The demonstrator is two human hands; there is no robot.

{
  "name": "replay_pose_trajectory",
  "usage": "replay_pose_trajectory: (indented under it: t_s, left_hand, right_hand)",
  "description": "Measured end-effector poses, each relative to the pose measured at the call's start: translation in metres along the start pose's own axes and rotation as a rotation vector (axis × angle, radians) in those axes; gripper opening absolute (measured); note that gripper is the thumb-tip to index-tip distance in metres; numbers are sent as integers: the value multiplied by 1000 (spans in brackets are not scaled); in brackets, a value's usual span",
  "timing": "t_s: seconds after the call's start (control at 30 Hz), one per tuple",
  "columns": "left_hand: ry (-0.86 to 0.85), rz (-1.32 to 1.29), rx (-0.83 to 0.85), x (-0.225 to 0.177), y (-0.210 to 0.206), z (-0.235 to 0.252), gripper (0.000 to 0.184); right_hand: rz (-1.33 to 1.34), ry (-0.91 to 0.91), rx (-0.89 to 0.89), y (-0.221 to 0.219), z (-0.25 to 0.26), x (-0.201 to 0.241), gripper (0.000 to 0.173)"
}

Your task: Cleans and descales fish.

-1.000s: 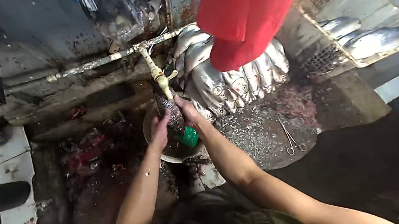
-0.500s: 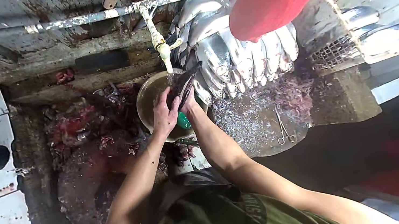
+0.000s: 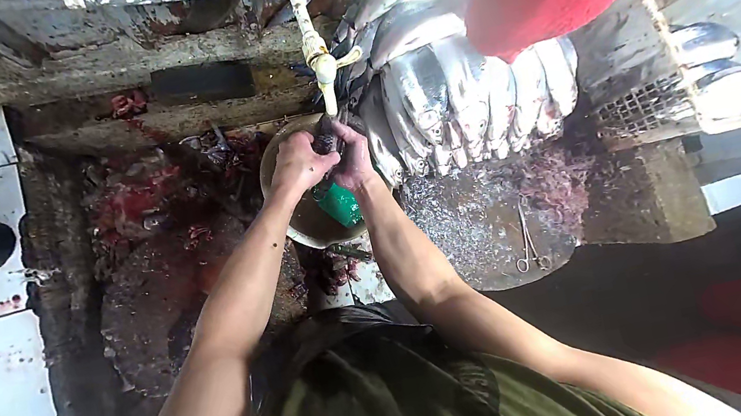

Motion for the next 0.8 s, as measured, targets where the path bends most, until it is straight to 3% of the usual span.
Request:
replay_pose_trajectory:
  t_s: [0.23, 0.3, 0.37, 0.43, 0.6, 0.8]
  left_hand:
    - [4, 125, -17, -2, 0, 9, 41]
    - [14, 108, -15, 0, 1, 12, 41]
    - [15, 110, -11, -1, 1, 13, 44]
    - [14, 106, -16, -3, 0, 13, 52]
    - [58, -10, -36, 3, -2, 9, 63]
    - [94, 79, -29, 0, -5, 12, 56]
  right_hand:
    - [-133, 7, -109, 13, 6, -6, 24]
    - [-115, 22, -84, 18, 6, -6, 34]
    - [-118, 27, -89, 21, 6, -8, 67]
    - [-142, 37, -130, 24, 6, -8, 86]
    - [-275, 86, -155, 24, 5, 0, 97]
    - [-423, 134, -153, 23, 4, 5, 92]
Point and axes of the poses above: each hand's wrist, its own z-axis towards the middle knuckle, its own y-axis out of the back of the hand, x = y × z, the point moved 8 cm from there along z, towards the middle knuckle, and after that the axes turned 1 degree about y, right-handed, at the moved point
